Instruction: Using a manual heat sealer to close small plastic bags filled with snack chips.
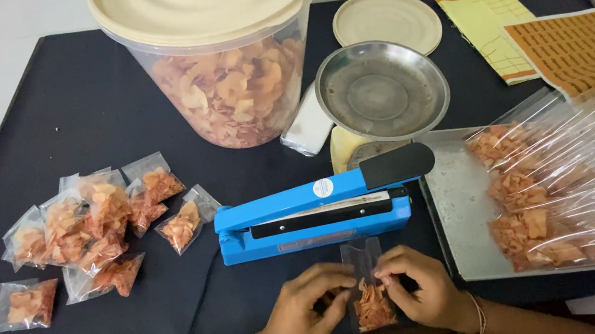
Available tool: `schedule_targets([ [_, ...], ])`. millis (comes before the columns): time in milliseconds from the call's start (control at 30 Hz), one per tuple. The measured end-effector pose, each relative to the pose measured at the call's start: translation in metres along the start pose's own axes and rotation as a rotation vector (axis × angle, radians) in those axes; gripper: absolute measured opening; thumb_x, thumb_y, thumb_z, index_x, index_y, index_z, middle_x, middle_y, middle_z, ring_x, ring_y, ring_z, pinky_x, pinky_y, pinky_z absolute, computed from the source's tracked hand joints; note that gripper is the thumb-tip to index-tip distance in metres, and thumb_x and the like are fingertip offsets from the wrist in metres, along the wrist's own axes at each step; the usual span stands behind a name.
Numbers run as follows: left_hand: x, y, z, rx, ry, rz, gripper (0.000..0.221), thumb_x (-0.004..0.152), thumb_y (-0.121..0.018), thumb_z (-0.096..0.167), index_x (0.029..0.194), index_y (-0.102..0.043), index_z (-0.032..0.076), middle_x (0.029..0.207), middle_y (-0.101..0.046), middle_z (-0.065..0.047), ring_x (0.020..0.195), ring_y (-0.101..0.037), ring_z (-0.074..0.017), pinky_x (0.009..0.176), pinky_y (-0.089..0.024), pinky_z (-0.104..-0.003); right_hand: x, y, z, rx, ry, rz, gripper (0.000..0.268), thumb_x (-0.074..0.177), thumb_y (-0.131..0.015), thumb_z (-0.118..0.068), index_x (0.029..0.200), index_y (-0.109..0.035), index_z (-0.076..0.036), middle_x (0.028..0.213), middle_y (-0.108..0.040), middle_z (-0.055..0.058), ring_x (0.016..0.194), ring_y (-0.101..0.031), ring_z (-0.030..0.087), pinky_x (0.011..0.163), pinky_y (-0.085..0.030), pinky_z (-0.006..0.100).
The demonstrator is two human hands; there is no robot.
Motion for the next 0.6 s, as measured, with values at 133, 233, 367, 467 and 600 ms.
schedule_targets([
  [133, 0.004, 0.001, -0.002, -0.028, 0.055, 0.039, 0.029, 0.101, -0.078, 0.008, 0.131, -0.082, 0.009, 0.136, -0.082, -0.013, 0.111, -0.084, -0.0216, 0.079, -0.070, -0.028, 0.001, 0.000, 0.000, -0.049, 0.020, -0.010, 0.014, 0.101, -0.070, -0.004, 0.110, -0.081, -0.003, 0.103, -0.084, 0.013, 0.093, -0.084, 0.023, 0.087, -0.068, 0.032],
  [233, 0.004, 0.001, -0.003, -0.075, 0.111, 0.069, 0.035, 0.101, -0.079, 0.006, 0.135, -0.081, 0.007, 0.137, -0.081, -0.013, 0.112, -0.084, -0.0231, 0.083, -0.074, -0.030, -0.002, 0.001, 0.003, -0.035, -0.049, -0.033, 0.023, 0.101, -0.073, -0.007, 0.122, -0.082, -0.003, 0.114, -0.082, 0.015, 0.098, -0.085, 0.021, 0.086, -0.072, 0.029],
  [367, 0.003, 0.003, -0.003, -0.083, 0.082, 0.106, 0.032, 0.102, -0.077, 0.007, 0.134, -0.081, 0.008, 0.136, -0.081, -0.013, 0.109, -0.083, -0.0226, 0.079, -0.072, -0.029, -0.006, 0.003, 0.008, -0.063, -0.061, -0.038, 0.029, 0.101, -0.075, -0.009, 0.129, -0.080, -0.006, 0.119, -0.082, 0.014, 0.102, -0.085, 0.021, 0.085, -0.072, 0.028],
  [467, 0.003, 0.004, -0.004, -0.093, 0.071, 0.132, 0.031, 0.103, -0.074, 0.008, 0.132, -0.081, 0.007, 0.134, -0.081, -0.014, 0.111, -0.082, -0.0242, 0.081, -0.071, -0.031, -0.006, 0.006, 0.009, -0.080, -0.072, -0.022, 0.027, 0.101, -0.075, -0.010, 0.126, -0.081, -0.004, 0.117, -0.082, 0.014, 0.099, -0.084, 0.021, 0.082, -0.070, 0.029],
  [600, -0.001, 0.004, -0.004, -0.066, 0.013, 0.163, 0.027, 0.104, -0.073, 0.010, 0.129, -0.082, 0.008, 0.131, -0.084, -0.013, 0.118, -0.082, -0.0287, 0.092, -0.068, -0.039, -0.009, 0.007, 0.011, -0.086, -0.062, 0.021, 0.023, 0.103, -0.077, -0.020, 0.121, -0.083, -0.008, 0.110, -0.085, 0.011, 0.094, -0.085, 0.020, 0.080, -0.068, 0.028],
])
Point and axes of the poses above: each hand's wrist, its own x-axis towards the middle knuckle, its own y-axis out of the back of the hand, z = x × y, the point moved 2 cm from there along x, towards the middle knuckle
